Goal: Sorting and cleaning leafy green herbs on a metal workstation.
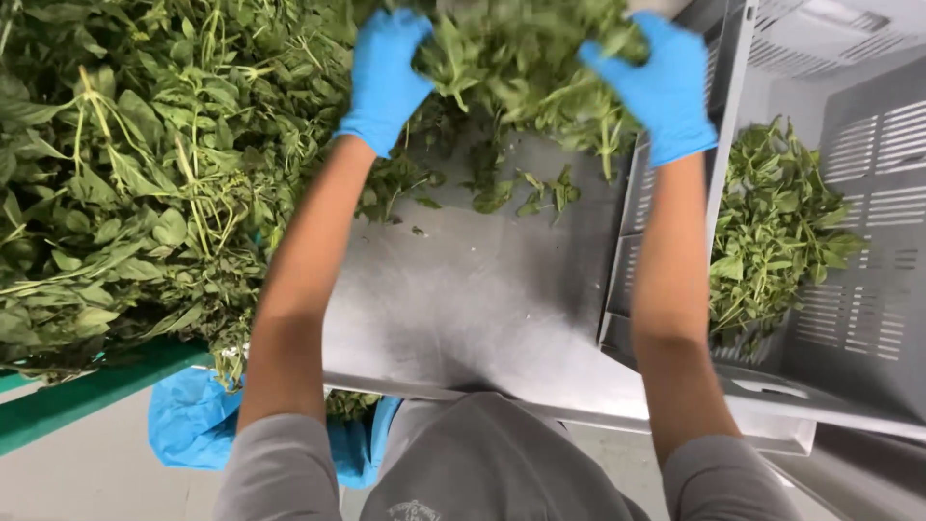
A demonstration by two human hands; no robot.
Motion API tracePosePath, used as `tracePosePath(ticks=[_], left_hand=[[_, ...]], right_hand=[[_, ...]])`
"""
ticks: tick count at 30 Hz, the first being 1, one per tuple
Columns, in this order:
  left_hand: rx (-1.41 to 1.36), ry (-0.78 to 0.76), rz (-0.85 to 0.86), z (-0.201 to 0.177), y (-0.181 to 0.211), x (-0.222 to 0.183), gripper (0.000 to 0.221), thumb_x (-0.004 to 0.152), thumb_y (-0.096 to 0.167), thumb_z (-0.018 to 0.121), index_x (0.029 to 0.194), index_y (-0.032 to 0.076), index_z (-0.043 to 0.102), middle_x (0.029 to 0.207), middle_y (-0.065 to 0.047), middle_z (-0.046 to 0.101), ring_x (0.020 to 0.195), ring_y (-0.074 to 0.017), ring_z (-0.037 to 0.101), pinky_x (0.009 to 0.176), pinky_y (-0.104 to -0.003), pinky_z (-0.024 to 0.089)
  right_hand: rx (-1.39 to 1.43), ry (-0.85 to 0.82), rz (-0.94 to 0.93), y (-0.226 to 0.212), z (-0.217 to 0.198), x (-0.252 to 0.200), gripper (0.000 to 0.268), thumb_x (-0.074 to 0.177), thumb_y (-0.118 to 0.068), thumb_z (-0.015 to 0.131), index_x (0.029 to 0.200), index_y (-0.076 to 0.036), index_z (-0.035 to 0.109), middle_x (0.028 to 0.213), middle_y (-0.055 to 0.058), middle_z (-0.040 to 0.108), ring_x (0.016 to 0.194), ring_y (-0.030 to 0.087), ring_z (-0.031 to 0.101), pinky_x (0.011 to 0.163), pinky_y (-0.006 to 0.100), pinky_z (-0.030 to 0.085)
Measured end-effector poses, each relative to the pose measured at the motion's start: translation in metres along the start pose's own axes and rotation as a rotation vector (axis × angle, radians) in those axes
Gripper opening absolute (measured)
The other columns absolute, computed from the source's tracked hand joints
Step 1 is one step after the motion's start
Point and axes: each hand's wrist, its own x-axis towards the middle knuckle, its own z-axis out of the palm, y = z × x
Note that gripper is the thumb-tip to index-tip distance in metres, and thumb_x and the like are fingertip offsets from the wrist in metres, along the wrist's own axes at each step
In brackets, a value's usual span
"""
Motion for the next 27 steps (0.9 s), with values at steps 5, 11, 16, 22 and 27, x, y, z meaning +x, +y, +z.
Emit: tracePosePath(ticks=[5, 11, 16, 22, 27], left_hand=[[-0.445, -0.118, -0.126, 0.031, -0.049, -0.016, 0.038, 0.089, 0.008, 0.087, 0.120, 0.005, 0.065, 0.113, -0.014, 0.067, 0.104, -0.0331, 0.064, 0.086, -0.046, 0.055], [-0.604, -0.233, -0.175, 0.059, -0.084, -0.058, 0.039, 0.100, 0.013, 0.082, 0.133, 0.009, 0.062, 0.130, -0.011, 0.070, 0.123, -0.0303, 0.067, 0.104, -0.044, 0.057], [-0.689, -0.206, -0.186, -0.008, -0.016, -0.049, 0.081, 0.091, 0.017, 0.077, 0.159, 0.008, 0.034, 0.158, -0.014, 0.053, 0.146, -0.0303, 0.051, 0.120, -0.047, 0.047], [0.814, -0.463, -0.047, -0.045, 0.037, -0.096, 0.084, 0.074, 0.008, 0.072, 0.154, 0.022, 0.051, 0.165, -0.020, 0.027, 0.148, -0.0424, 0.029, 0.110, -0.069, 0.027], [0.227, -0.449, -0.016, 0.012, 0.057, -0.159, 0.050, 0.090, 0.013, 0.064, 0.140, 0.017, 0.057, 0.154, -0.017, 0.040, 0.135, -0.0378, 0.047, 0.103, -0.056, 0.038]], right_hand=[[0.286, -0.070, 0.166, 0.032, -0.015, -0.011, 0.034, 0.099, -0.007, 0.078, 0.131, -0.001, 0.068, 0.108, 0.011, 0.070, 0.092, 0.023, 0.064, 0.081, 0.036, 0.053], [0.580, 0.103, 0.126, 0.050, -0.003, -0.036, 0.029, 0.112, 0.002, 0.069, 0.139, -0.001, 0.060, 0.128, 0.008, 0.069, 0.116, 0.020, 0.066, 0.102, 0.034, 0.054], [0.300, 0.049, 0.068, 0.007, -0.006, -0.051, 0.042, 0.105, -0.007, 0.077, 0.142, -0.002, 0.057, 0.140, 0.019, 0.059, 0.124, 0.035, 0.064, 0.108, 0.041, 0.052], [-0.131, -0.062, 0.223, -0.046, 0.039, -0.127, 0.088, 0.070, -0.021, 0.095, 0.145, -0.001, 0.054, 0.146, 0.043, 0.034, 0.124, 0.054, 0.050, 0.099, 0.049, 0.049], [-0.012, -0.152, 0.534, -0.084, 0.179, -0.178, 0.061, 0.082, -0.046, 0.088, 0.120, -0.005, 0.062, 0.077, 0.015, 0.071, 0.064, 0.035, 0.069, 0.060, 0.046, 0.054]])
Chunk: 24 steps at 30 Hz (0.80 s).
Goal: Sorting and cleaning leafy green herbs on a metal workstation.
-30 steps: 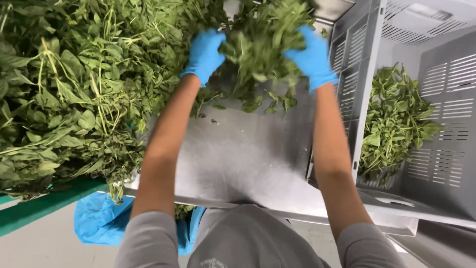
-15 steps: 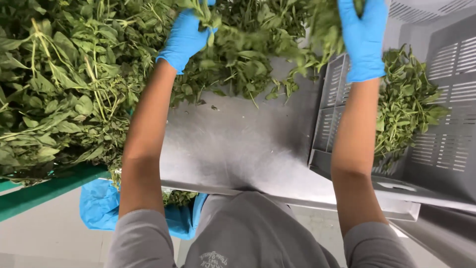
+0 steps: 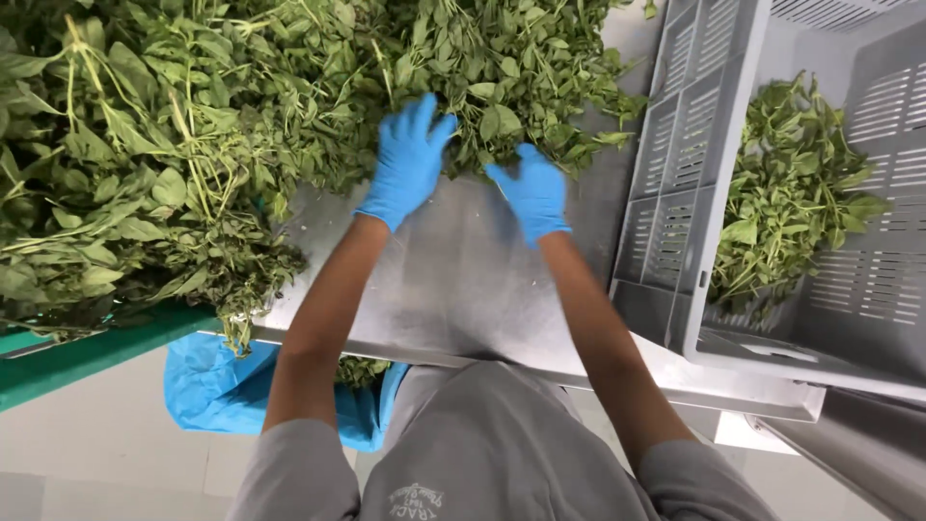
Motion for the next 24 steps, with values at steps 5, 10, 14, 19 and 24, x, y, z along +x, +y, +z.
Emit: tracePosePath(ticks=[5, 10, 14, 19, 24], left_hand=[[0.147, 0.101, 0.123, 0.040, 0.003, 0.014, 0.053, 0.072, 0.016, 0.067, 0.125, 0.020, 0.067, 0.133, -0.016, 0.057, 0.109, -0.0364, 0.056, 0.087, -0.054, 0.044], [0.139, 0.046, -0.195, 0.030, -0.042, 0.039, 0.011, 0.088, 0.022, 0.071, 0.091, 0.012, 0.071, 0.093, -0.013, 0.068, 0.092, -0.0351, 0.062, 0.076, -0.052, 0.046], [0.035, 0.200, -0.291, 0.008, -0.053, 0.037, 0.022, 0.090, 0.031, 0.073, 0.084, 0.010, 0.069, 0.084, -0.015, 0.067, 0.084, -0.0363, 0.063, 0.076, -0.051, 0.048], [-0.070, 0.311, -0.357, -0.006, -0.024, 0.011, 0.018, 0.090, 0.026, 0.075, 0.098, 0.010, 0.070, 0.097, -0.014, 0.068, 0.089, -0.0365, 0.064, 0.081, -0.050, 0.049], [-0.258, 0.457, -0.443, -0.010, 0.017, -0.046, 0.029, 0.089, 0.019, 0.076, 0.115, 0.009, 0.069, 0.114, -0.015, 0.067, 0.100, -0.0369, 0.064, 0.086, -0.048, 0.050]], right_hand=[[0.147, 0.099, -0.105, 0.021, 0.054, 0.050, 0.056, 0.088, -0.032, 0.082, 0.127, 0.003, 0.062, 0.080, 0.020, 0.069, 0.068, 0.039, 0.066, 0.058, 0.048, 0.052], [0.287, 0.136, -0.332, -0.017, -0.065, 0.091, 0.023, 0.091, -0.016, 0.080, 0.104, 0.000, 0.071, 0.083, 0.019, 0.071, 0.069, 0.035, 0.068, 0.063, 0.043, 0.054], [0.287, 0.238, -0.467, -0.035, -0.169, 0.079, 0.019, 0.094, -0.007, 0.081, 0.109, 0.000, 0.070, 0.090, 0.017, 0.070, 0.073, 0.028, 0.067, 0.067, 0.036, 0.055], [0.468, 0.130, -0.355, -0.012, -0.179, 0.047, 0.024, 0.098, 0.001, 0.073, 0.120, -0.006, 0.071, 0.113, 0.014, 0.072, 0.093, 0.026, 0.071, 0.083, 0.032, 0.060], [0.078, 0.143, -0.343, 0.029, -0.136, -0.015, 0.065, 0.087, 0.011, 0.064, 0.147, -0.012, 0.060, 0.156, 0.026, 0.045, 0.139, 0.045, 0.051, 0.110, 0.046, 0.049]])
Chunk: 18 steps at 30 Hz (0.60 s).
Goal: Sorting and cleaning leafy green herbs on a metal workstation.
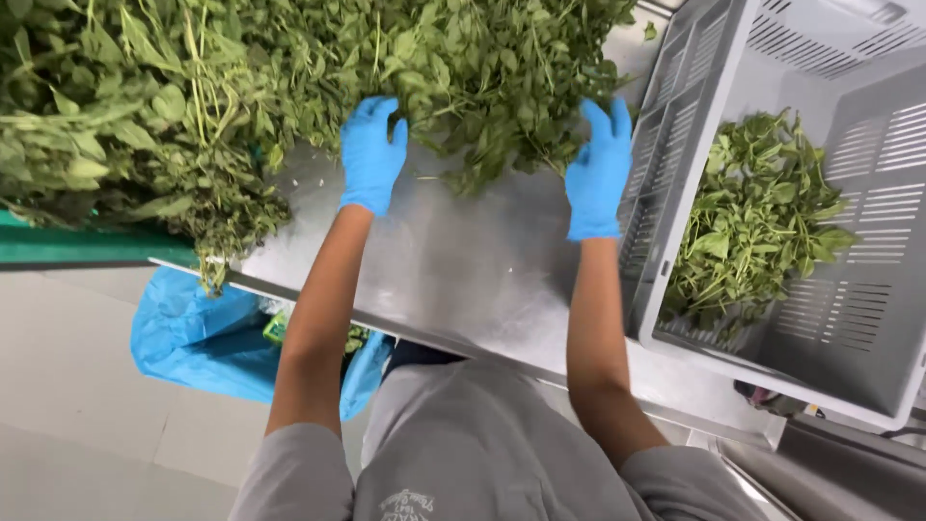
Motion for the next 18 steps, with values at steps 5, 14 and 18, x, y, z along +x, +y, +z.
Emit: tracePosePath(ticks=[5, 14, 18], left_hand=[[0.053, -0.108, 0.066, -0.003, 0.014, -0.066, 0.035, 0.085, 0.024, 0.078, 0.115, 0.011, 0.068, 0.109, -0.015, 0.066, 0.098, -0.0373, 0.063, 0.084, -0.049, 0.049], [0.148, -0.421, 0.265, 0.097, -0.025, -0.109, 0.028, 0.082, 0.028, 0.078, 0.101, 0.010, 0.068, 0.090, -0.014, 0.067, 0.086, -0.0352, 0.066, 0.074, -0.049, 0.050], [-0.331, -0.252, -0.033, 0.054, 0.019, -0.112, 0.018, 0.091, 0.021, 0.081, 0.092, 0.003, 0.077, 0.082, -0.017, 0.071, 0.074, -0.0344, 0.066, 0.065, -0.041, 0.050]], right_hand=[[0.112, 0.053, 0.236, -0.003, 0.024, -0.094, 0.057, 0.091, 0.000, 0.072, 0.144, -0.015, 0.058, 0.155, 0.026, 0.042, 0.139, 0.046, 0.050, 0.110, 0.046, 0.047], [0.263, -0.028, 0.407, -0.008, 0.077, -0.175, 0.043, 0.091, -0.013, 0.077, 0.131, -0.013, 0.063, 0.137, 0.021, 0.057, 0.102, 0.029, 0.071, 0.087, 0.036, 0.057], [0.399, 0.012, 0.494, -0.027, 0.071, -0.175, 0.027, 0.097, -0.016, 0.075, 0.123, -0.008, 0.071, 0.109, 0.012, 0.075, 0.086, 0.017, 0.073, 0.081, 0.031, 0.058]])
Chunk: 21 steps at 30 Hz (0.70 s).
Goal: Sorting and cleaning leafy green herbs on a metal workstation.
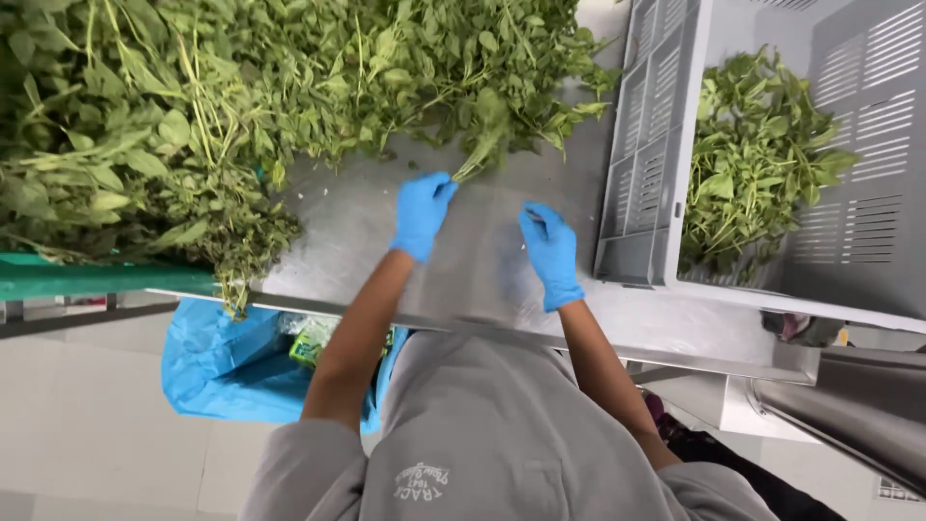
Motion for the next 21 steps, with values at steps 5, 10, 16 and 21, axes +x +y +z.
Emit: tracePosePath(ticks=[5, 10, 16, 21], left_hand=[[-0.807, -0.116, -0.432, -0.025, 0.064, -0.038, 0.015, 0.097, 0.014, 0.075, 0.098, 0.000, 0.078, 0.086, -0.002, 0.074, 0.079, -0.0074, 0.063, 0.073, -0.026, 0.053], [-1.060, -0.169, -0.519, -0.038, 0.104, -0.059, 0.013, 0.094, 0.008, 0.072, 0.103, 0.001, 0.078, 0.091, -0.003, 0.077, 0.083, -0.0092, 0.069, 0.081, -0.026, 0.057], [-1.089, -0.261, -0.515, -0.029, 0.108, -0.078, 0.015, 0.098, 0.009, 0.068, 0.104, 0.000, 0.079, 0.093, -0.005, 0.078, 0.086, -0.0099, 0.069, 0.084, -0.027, 0.056], [-1.006, -0.019, -0.510, -0.023, 0.085, -0.074, 0.020, 0.099, 0.009, 0.071, 0.116, -0.001, 0.073, 0.104, -0.002, 0.074, 0.094, -0.0074, 0.065, 0.088, -0.025, 0.054]], right_hand=[[0.396, 0.055, 0.143, -0.049, -0.003, -0.002, 0.029, 0.100, -0.019, 0.073, 0.123, -0.001, 0.071, 0.106, 0.008, 0.073, 0.089, 0.013, 0.069, 0.083, 0.031, 0.058], [0.561, -0.042, 0.150, -0.125, -0.017, 0.011, 0.040, 0.095, -0.017, 0.072, 0.131, -0.007, 0.058, 0.117, 0.002, 0.068, 0.101, 0.011, 0.066, 0.087, 0.027, 0.057], [1.132, -0.093, 0.486, -0.085, 0.014, 0.025, 0.018, 0.093, -0.009, 0.073, 0.108, -0.002, 0.066, 0.105, 0.011, 0.075, 0.092, 0.024, 0.076, 0.079, 0.035, 0.063], [1.031, -0.005, 0.384, -0.112, 0.006, 0.017, 0.012, 0.096, -0.003, 0.075, 0.108, 0.000, 0.074, 0.100, 0.007, 0.077, 0.084, 0.016, 0.073, 0.070, 0.030, 0.057]])
